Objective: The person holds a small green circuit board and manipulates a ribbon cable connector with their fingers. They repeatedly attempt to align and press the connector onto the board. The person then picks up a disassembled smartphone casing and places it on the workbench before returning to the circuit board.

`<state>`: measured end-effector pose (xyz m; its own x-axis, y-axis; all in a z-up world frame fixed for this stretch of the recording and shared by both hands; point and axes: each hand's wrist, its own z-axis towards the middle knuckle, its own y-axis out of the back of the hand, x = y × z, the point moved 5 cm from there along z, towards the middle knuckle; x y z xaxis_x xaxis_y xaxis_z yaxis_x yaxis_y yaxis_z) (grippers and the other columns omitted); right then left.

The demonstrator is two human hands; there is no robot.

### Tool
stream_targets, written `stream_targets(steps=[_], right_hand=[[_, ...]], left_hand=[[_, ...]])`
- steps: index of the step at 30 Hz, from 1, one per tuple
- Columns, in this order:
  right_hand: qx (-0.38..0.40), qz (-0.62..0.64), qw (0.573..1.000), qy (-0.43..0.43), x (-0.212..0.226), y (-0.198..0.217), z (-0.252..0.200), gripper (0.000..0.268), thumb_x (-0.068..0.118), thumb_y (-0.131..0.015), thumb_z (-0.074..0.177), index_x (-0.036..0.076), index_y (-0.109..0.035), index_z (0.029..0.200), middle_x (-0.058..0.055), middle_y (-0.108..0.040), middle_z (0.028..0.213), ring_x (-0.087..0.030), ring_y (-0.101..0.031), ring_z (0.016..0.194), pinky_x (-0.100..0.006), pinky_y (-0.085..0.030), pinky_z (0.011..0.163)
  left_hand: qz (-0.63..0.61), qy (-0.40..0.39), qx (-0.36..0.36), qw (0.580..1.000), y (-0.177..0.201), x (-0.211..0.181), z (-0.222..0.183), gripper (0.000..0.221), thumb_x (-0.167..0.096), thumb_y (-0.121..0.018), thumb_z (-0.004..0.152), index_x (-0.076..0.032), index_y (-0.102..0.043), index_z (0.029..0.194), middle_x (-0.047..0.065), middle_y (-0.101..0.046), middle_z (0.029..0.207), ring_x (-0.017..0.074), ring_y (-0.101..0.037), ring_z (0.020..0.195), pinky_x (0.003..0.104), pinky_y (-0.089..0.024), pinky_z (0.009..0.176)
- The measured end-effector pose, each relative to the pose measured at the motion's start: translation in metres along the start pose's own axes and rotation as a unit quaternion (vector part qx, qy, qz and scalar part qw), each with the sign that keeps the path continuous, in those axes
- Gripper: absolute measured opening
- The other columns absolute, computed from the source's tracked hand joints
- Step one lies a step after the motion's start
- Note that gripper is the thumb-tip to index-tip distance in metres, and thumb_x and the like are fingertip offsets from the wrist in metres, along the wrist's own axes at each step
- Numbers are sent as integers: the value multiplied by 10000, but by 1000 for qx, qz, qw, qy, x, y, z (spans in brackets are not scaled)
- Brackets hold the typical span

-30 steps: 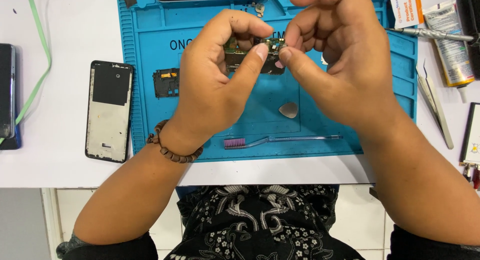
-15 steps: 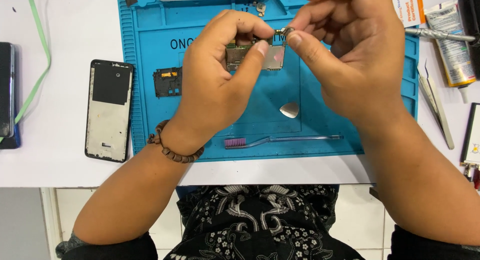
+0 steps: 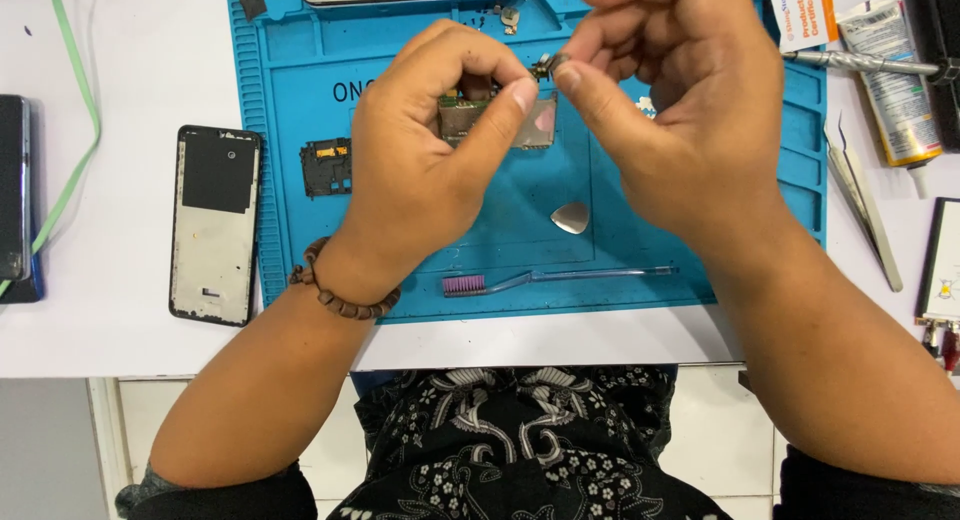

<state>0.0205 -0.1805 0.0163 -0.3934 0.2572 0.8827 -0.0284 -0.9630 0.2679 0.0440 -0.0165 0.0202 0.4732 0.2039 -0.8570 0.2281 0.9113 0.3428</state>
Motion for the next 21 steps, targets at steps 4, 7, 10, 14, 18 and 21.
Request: stream_targets(steps=[4, 7, 10, 14, 18, 21], right_hand=[[-51, -29, 998, 32, -5, 16, 3, 184, -133, -650, 1149, -20, -507, 1177, -163, -629, 1094, -233, -630, 1023, -327, -521, 925], [-61, -35, 995, 65, -7, 24, 4, 118, -72, -616, 1163, -9, -519, 1186, -161, -626, 1111, -239, -621, 1030, -345, -512, 909], [-70, -16, 995, 71, -9, 24, 4, 97, -79, -609, 1158, -6, -548, 1137, -149, -623, 1093, -234, -613, 1012, -339, -508, 899], [-75, -9, 994, 72, -10, 23, 5, 128, -72, -626, 1130, 15, -533, 1138, -136, -633, 1090, -219, -616, 1004, -328, -496, 877], [-76, -22, 993, 91, -6, 24, 6, 110, -65, -624, 1125, 7, -544, 1146, -144, -639, 1080, -234, -639, 1007, -341, -530, 883], [-74, -20, 992, 95, -5, 25, 6, 96, -61, -614, 1121, 7, -549, 1136, -144, -637, 1082, -231, -629, 993, -340, -518, 865]], left_hand=[[43, -45, -8, 998, 13, 19, 15, 86, -32, -616, 1024, -65, -624, 945, 38, -590, 909, 161, -533, 841, 300, -475, 766], [150, -73, 25, 986, 17, 32, 30, 120, -8, -685, 989, -64, -638, 893, 55, -598, 854, 184, -532, 806, 334, -476, 708], [341, -151, 73, 925, 12, 39, 41, 162, 12, -724, 981, -55, -649, 854, 101, -645, 844, 276, -594, 774, 411, -459, 627], [514, -193, 154, 821, -4, 71, 58, 236, 141, -616, 805, -92, -580, 792, 107, -500, 761, 268, -447, 615, 406, -297, 469], [638, -186, 228, 711, -11, 99, 69, 320, 81, -673, 827, -188, -593, 672, 20, -455, 614, 193, -475, 541, 314, -363, 422], [671, -198, 219, 680, -11, 106, 75, 253, 24, -683, 876, -207, -655, 779, 25, -547, 694, 202, -552, 588, 303, -428, 416]])
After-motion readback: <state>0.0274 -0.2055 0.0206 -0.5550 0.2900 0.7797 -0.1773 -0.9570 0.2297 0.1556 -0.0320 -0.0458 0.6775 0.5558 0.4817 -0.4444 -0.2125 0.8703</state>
